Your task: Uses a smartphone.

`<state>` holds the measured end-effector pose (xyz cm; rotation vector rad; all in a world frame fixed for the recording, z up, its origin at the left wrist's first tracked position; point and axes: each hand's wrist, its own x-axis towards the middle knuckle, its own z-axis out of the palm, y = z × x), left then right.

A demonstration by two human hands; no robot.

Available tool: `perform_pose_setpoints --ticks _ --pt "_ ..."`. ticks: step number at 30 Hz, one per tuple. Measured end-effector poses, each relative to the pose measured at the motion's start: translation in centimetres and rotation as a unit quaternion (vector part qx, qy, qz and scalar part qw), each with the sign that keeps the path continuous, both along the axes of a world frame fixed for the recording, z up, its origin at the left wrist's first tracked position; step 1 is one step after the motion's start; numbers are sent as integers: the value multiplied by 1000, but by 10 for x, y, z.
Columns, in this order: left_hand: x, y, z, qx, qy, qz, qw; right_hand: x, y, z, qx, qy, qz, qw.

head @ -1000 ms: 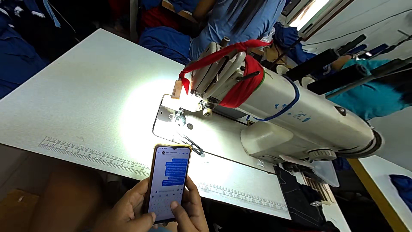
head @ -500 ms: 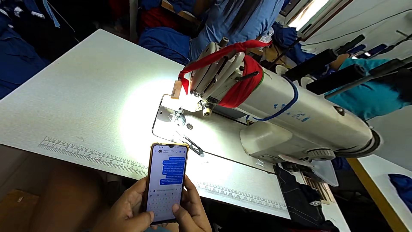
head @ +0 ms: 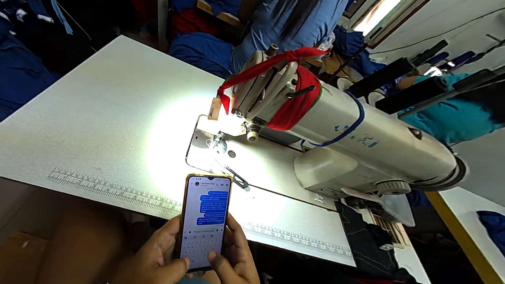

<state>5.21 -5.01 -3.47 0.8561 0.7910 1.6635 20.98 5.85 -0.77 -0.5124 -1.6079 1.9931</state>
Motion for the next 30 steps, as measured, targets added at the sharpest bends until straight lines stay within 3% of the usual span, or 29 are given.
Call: perform_pose_setpoints --ticks 5,15,26,30 --pt "1 1 2 -1 8 -5 1000 -4 -4 0 21 -14 -38 999" --pt "-1 -1 1 -12 7 4 1000 2 5 -3 -5 11 47 999" --pt "-1 -1 -1 -2 10 0 1000 -1 -3 -4 45 -12 -2 999" --pt "-1 -2 -1 1 9 -3 1000 2 0 -5 17 9 17 1000"
